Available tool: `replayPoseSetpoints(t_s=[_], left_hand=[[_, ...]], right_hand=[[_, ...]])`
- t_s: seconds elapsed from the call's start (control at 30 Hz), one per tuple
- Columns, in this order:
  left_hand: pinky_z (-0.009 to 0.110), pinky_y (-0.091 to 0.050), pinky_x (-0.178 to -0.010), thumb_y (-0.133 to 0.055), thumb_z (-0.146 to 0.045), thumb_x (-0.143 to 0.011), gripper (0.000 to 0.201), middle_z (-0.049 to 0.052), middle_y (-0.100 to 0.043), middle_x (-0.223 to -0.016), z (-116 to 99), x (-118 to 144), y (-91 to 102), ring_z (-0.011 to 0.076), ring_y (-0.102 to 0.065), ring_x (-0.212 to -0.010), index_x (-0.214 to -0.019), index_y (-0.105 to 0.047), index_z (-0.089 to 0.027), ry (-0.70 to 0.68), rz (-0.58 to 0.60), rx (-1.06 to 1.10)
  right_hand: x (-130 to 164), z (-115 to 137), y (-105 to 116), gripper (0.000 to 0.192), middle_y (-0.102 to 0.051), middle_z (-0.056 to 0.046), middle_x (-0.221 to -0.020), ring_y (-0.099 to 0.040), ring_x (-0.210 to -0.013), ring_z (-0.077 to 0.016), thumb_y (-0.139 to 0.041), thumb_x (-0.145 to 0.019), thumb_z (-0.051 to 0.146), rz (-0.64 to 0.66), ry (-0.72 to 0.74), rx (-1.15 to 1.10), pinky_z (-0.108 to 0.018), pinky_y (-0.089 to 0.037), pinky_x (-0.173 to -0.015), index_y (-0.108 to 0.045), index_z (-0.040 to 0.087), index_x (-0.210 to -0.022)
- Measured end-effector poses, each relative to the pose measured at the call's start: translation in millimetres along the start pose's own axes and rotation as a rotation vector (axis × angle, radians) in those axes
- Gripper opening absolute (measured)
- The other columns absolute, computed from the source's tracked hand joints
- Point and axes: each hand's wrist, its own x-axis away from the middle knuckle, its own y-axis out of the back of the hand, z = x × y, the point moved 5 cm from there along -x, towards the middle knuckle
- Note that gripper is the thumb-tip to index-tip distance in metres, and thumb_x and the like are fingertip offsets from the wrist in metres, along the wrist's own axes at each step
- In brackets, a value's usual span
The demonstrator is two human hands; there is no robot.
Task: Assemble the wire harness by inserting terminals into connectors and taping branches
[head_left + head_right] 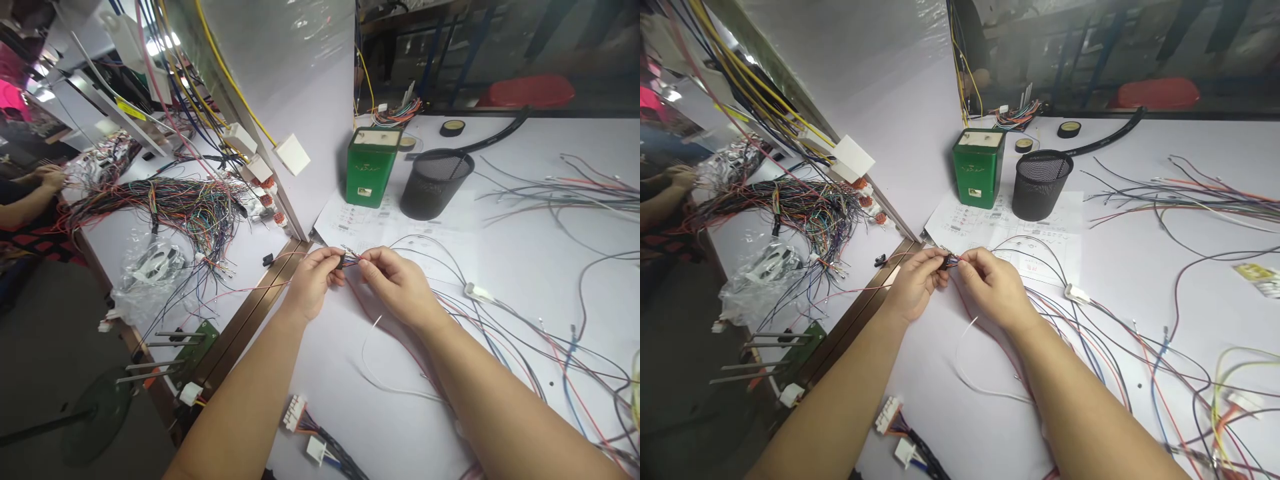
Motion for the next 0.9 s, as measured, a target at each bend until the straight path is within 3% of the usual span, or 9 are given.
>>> replayPoseSetpoints(t_s=[0.3,0.6,0.9], left_hand=[[0.022,-0.044,-0.053,-0.063,-0.035,-0.081,0.023,0.002,-0.060,-0.072,-3.0,3.2,-3.1,0.0101,-0.055,-0.059,-0.084,-0.063,-0.013,-0.045,0.081,0.036],[0.020,-0.042,-0.049,-0.062,-0.039,-0.083,0.023,-0.002,-0.056,-0.065,1.3,1.5,-1.7,0.0080,-0.053,-0.054,-0.082,-0.060,-0.015,-0.048,0.081,-0.045],[0.022,-0.050,-0.056,-0.066,-0.021,-0.081,0.028,0.001,-0.060,-0.078,1.5,-0.3,4.3,0.0100,-0.060,-0.062,-0.108,-0.062,-0.017,0.089,0.088,0.135]], right_hand=[[-0.6,1.9,0.3,0.020,-0.063,0.003,-0.069,-0.054,-0.062,-0.0127,-0.051,-0.086,0.038,0.061,-0.048,0.024,-0.025,-0.040,-0.059,-0.061,0.022,-0.081],[-2.5,2.2,0.5,0.022,-0.062,0.003,-0.068,-0.052,-0.060,-0.0121,-0.056,-0.081,0.041,0.018,-0.063,0.025,-0.024,-0.040,-0.059,-0.065,0.021,-0.086],[1.4,8.2,3.7,0.011,-0.053,0.005,-0.055,-0.045,-0.051,-0.0100,-0.055,-0.074,0.026,-0.098,-0.001,0.201,-0.022,-0.034,-0.052,-0.055,0.020,-0.065]])
